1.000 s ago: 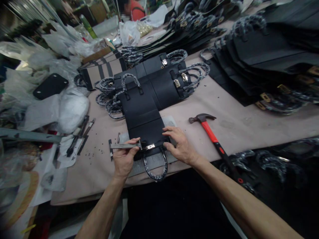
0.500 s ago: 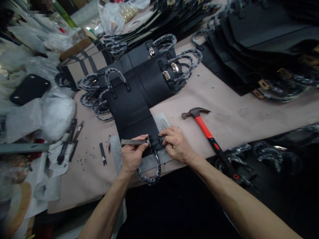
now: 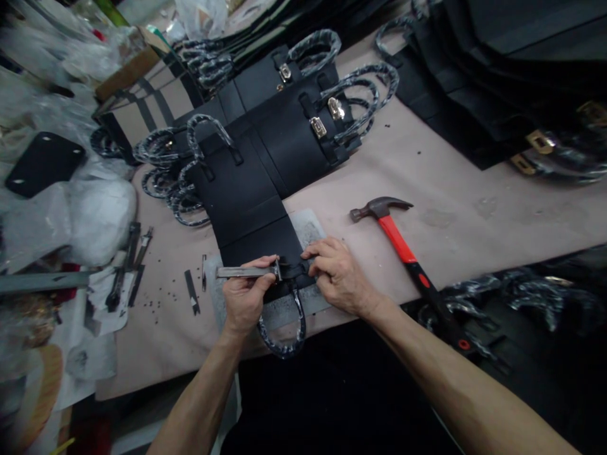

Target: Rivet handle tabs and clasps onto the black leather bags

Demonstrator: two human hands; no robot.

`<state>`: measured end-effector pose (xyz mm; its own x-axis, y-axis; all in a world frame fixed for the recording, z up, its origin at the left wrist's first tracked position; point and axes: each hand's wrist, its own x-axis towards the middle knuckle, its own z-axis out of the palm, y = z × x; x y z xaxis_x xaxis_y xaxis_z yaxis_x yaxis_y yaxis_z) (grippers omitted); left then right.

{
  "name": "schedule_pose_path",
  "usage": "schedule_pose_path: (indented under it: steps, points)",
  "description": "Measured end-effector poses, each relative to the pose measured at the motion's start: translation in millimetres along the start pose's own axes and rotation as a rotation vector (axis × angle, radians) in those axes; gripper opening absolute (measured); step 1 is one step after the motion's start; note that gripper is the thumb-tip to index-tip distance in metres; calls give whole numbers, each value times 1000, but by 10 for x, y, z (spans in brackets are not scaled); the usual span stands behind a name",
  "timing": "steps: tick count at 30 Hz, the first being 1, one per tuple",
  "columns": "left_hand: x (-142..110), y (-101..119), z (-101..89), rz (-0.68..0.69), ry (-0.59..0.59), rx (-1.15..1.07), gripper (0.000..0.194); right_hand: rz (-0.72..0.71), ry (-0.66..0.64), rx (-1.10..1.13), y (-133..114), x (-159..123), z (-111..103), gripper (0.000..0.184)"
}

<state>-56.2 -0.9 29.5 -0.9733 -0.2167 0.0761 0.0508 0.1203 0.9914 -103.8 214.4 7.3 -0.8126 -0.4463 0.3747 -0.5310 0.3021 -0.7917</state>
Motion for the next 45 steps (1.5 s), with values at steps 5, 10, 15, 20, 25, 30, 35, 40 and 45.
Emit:
schedule_pose_path:
  steps: [5, 10, 15, 20, 25, 30, 35, 40, 45]
  points:
    - [4, 2, -3, -7, -30, 2, 15, 27, -23, -3, 2, 9, 0, 25]
    - [8, -5, -3, 10, -30, 1, 14, 14, -64, -19, 18, -1, -16, 28]
    - [12, -22, -5, 16, -27, 16, 15, -61, -116, -113, -16, -40, -32, 39]
    - [3, -46, 2, 24, -17, -9, 14, -120, -136, -211, -76, -84, -17, 39]
    - [-1, -56, 4, 31, -12, -13, 15, -153, -176, -269, -87, -97, 0, 40]
    - [1, -53, 2, 39, -21, -12, 14, -149, -172, -294, -82, -110, 18, 41]
    - [1, -44, 5, 52, -22, -13, 14, -176, -181, -304, -76, -104, 20, 41]
    - [3, -36, 0, 39, -27, -7, 13, -172, -207, -248, -72, -46, 23, 42]
    - [0, -26, -6, 23, -37, -21, 15, -177, -198, -271, -96, -45, 39, 36]
